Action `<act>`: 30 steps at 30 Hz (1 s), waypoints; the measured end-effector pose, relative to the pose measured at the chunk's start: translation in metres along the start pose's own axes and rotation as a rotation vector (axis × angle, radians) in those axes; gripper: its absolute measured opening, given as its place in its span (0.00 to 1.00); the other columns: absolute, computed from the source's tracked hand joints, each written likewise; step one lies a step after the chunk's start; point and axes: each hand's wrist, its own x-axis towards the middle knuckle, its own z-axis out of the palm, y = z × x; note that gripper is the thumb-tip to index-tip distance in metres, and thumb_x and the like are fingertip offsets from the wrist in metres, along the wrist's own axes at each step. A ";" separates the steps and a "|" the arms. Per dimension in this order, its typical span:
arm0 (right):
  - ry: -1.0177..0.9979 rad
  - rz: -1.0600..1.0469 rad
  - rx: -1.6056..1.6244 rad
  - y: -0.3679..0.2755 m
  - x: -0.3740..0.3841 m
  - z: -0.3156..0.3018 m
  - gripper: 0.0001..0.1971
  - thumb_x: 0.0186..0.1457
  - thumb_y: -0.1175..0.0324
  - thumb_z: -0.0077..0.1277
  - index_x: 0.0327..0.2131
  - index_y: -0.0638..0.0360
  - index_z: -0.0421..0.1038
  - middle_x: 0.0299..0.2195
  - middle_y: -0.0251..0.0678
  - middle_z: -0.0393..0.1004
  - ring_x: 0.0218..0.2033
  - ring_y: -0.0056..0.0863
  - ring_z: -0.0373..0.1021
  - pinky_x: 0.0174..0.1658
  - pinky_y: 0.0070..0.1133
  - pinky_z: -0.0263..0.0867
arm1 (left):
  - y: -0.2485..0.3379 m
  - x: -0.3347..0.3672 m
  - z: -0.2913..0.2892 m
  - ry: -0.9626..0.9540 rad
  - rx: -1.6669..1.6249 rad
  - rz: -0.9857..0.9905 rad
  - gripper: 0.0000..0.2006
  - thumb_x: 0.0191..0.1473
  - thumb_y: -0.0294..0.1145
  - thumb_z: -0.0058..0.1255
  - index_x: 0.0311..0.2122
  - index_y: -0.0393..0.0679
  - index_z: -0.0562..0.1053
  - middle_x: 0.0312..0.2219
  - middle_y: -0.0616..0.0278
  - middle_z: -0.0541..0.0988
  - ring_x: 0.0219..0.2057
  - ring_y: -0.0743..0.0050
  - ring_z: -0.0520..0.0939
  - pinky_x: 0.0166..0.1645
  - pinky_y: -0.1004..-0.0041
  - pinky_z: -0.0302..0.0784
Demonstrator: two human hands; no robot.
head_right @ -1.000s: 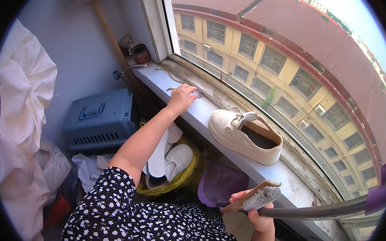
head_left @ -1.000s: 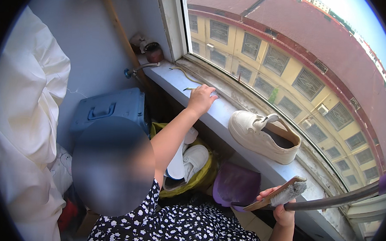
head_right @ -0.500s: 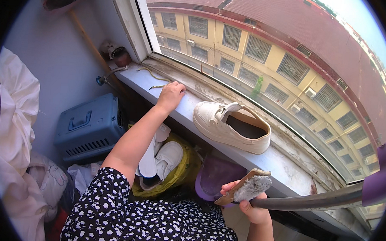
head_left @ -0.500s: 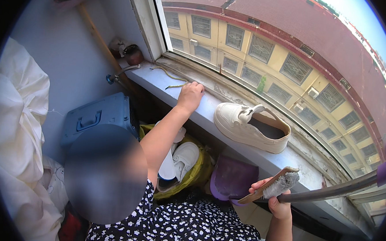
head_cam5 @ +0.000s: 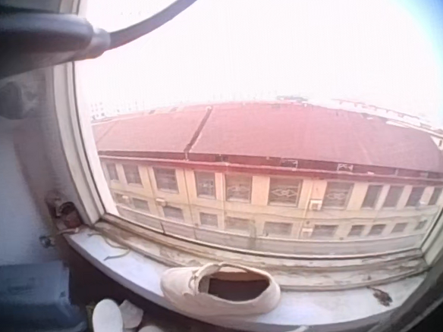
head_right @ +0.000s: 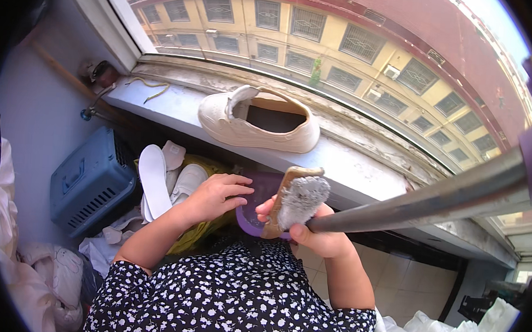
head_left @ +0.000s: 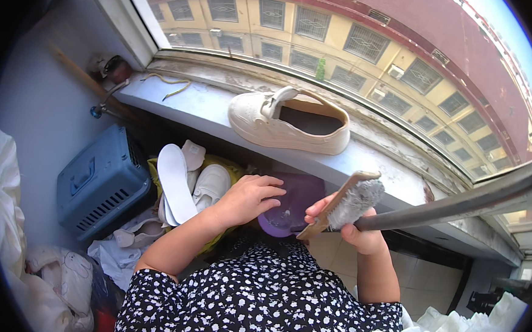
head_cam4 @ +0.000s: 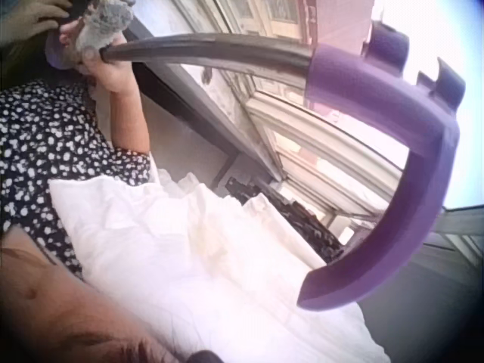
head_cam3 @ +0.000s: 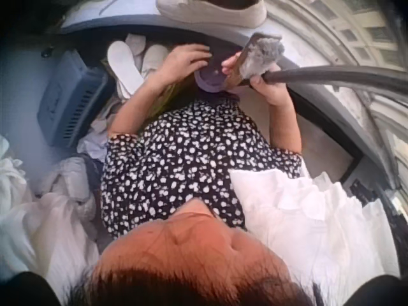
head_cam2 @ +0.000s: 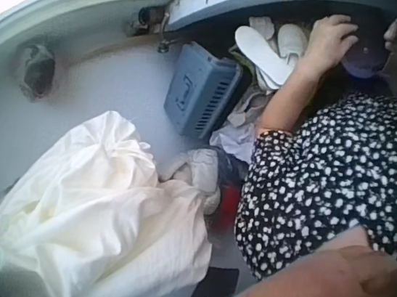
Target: The person cleans a window sill and floor baseboards using a brush and a dustpan. They also move several pairs of shoes from a cluttered floor area onto the window sill to clear the space.
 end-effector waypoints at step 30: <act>0.074 -0.108 -0.022 -0.009 -0.002 -0.005 0.29 0.47 0.54 0.58 0.46 0.65 0.62 0.38 0.49 0.71 0.37 0.41 0.72 0.41 0.36 0.69 | 0.008 0.099 -0.072 0.466 0.530 -0.319 0.25 0.55 0.46 0.41 0.49 0.33 0.64 0.15 0.53 0.75 0.19 0.53 0.78 0.25 0.63 0.73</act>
